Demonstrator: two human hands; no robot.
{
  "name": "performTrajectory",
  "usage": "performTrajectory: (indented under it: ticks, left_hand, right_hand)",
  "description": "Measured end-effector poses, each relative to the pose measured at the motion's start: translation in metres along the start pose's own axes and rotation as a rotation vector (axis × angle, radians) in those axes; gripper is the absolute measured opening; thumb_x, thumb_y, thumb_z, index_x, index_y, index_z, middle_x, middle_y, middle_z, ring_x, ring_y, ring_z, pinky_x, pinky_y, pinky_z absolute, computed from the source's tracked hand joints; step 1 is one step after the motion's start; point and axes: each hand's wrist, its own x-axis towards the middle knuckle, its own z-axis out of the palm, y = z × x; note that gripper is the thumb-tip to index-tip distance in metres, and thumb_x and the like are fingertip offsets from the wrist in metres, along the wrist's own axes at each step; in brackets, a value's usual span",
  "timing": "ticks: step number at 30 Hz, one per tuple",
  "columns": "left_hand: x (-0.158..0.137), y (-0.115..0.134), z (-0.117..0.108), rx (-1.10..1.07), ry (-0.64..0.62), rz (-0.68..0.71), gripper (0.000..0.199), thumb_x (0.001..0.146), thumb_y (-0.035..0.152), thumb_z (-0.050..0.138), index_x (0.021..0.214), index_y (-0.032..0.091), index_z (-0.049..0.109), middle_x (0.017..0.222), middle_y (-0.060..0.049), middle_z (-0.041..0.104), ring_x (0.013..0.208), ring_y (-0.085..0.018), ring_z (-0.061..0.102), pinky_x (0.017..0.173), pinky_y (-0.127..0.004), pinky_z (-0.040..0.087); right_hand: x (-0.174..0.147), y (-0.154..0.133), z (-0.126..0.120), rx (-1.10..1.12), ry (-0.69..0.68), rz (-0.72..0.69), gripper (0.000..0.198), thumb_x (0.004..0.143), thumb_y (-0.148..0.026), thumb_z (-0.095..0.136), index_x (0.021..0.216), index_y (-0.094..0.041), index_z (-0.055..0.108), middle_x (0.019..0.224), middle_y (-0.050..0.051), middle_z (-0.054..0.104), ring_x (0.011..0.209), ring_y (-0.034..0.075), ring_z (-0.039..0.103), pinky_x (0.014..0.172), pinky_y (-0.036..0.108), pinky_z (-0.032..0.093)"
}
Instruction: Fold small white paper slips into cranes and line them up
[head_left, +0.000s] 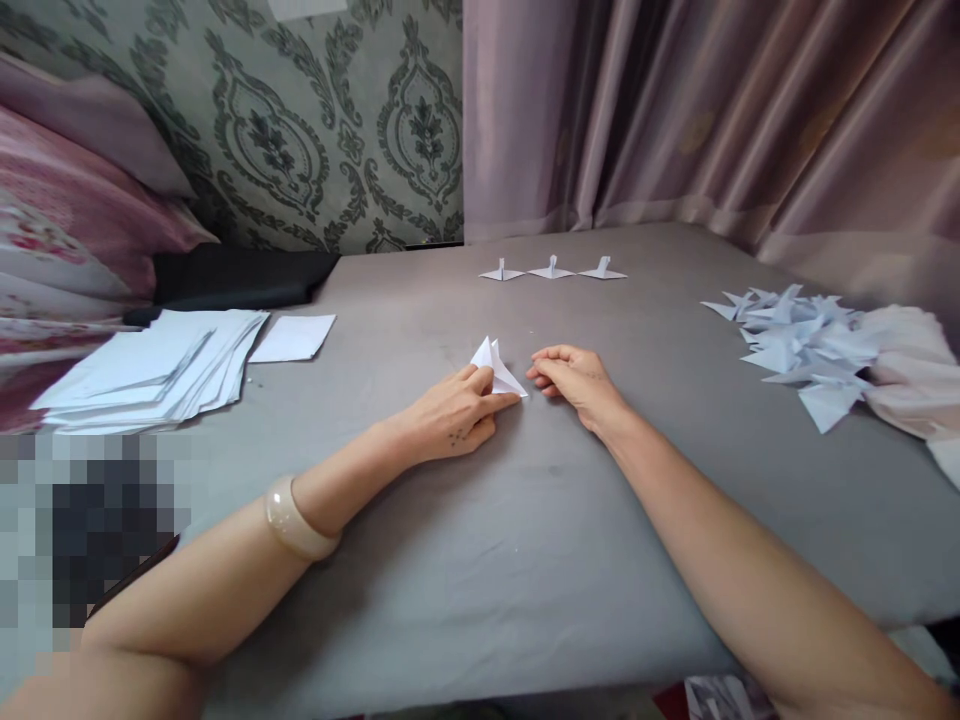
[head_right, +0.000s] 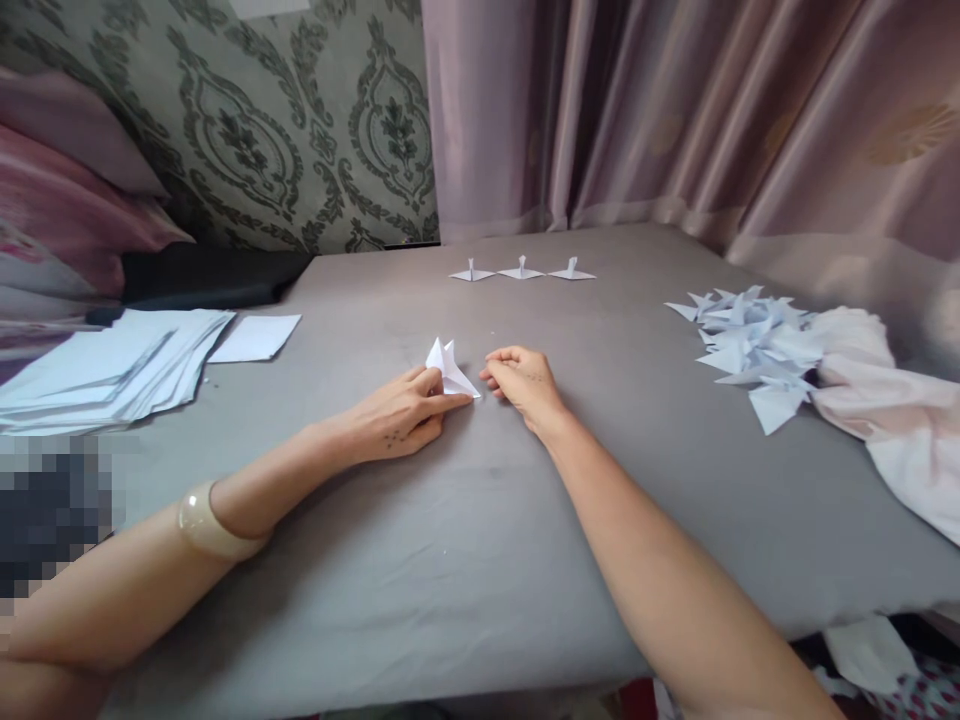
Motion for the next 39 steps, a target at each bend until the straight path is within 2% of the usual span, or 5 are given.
performTrajectory:
  ticks: [8,18,25,35,39]
  left_hand:
    - [0.0,0.012,0.007,0.051,0.019,-0.075,0.049,0.085,0.018,0.043,0.134,0.024,0.051,0.092,-0.009,0.049,0.084,-0.021,0.047,0.082,-0.037,0.045]
    - [-0.017,0.014,0.014,-0.071,0.411,-0.28,0.027,0.092,0.019,0.04,0.103,0.019,0.065,0.103,-0.009,0.062,0.093,-0.019,0.056,0.081,-0.032,0.048]
    - [-0.028,0.009,-0.002,0.013,0.522,-0.238,0.031,0.093,0.026,0.047,0.121,0.024,0.059,0.128,-0.008,0.058,0.125,-0.026,0.04,0.103,-0.045,0.028]
    - [-0.024,0.032,-0.019,-0.89,0.472,-0.481,0.025,0.083,0.042,0.059,0.084,0.02,0.071,0.088,-0.004,0.07,0.087,-0.02,0.06,0.086,-0.035,0.04]
    - [-0.023,0.031,-0.013,-1.342,0.588,-0.717,0.029,0.076,0.046,0.066,0.079,0.018,0.072,0.08,-0.005,0.069,0.076,-0.019,0.06,0.072,-0.031,0.042]
  right_hand:
    - [0.003,0.012,0.0,-0.182,-0.019,-0.188,0.02,0.07,-0.026,0.057,0.086,-0.018,0.066,0.08,0.004,0.071,0.068,0.014,0.062,0.059,0.023,0.046]
    - [-0.012,0.005,0.004,-0.441,-0.208,-0.438,0.027,0.075,-0.043,0.057,0.071,-0.018,0.066,0.066,0.0,0.062,0.062,0.013,0.053,0.06,0.025,0.04]
    - [-0.032,-0.019,0.003,-0.371,-0.312,-0.473,0.02,0.075,-0.037,0.058,0.069,-0.019,0.062,0.062,-0.003,0.055,0.057,0.011,0.046,0.057,0.025,0.037]
    - [-0.043,-0.034,0.002,0.056,-0.421,-0.239,0.037,0.077,-0.049,0.061,0.057,-0.019,0.053,0.054,-0.004,0.044,0.053,0.01,0.042,0.053,0.024,0.036]
    - [-0.037,-0.033,0.003,0.203,-0.329,-0.142,0.042,0.078,-0.06,0.056,0.077,-0.019,0.063,0.073,0.004,0.063,0.064,0.014,0.058,0.057,0.025,0.044]
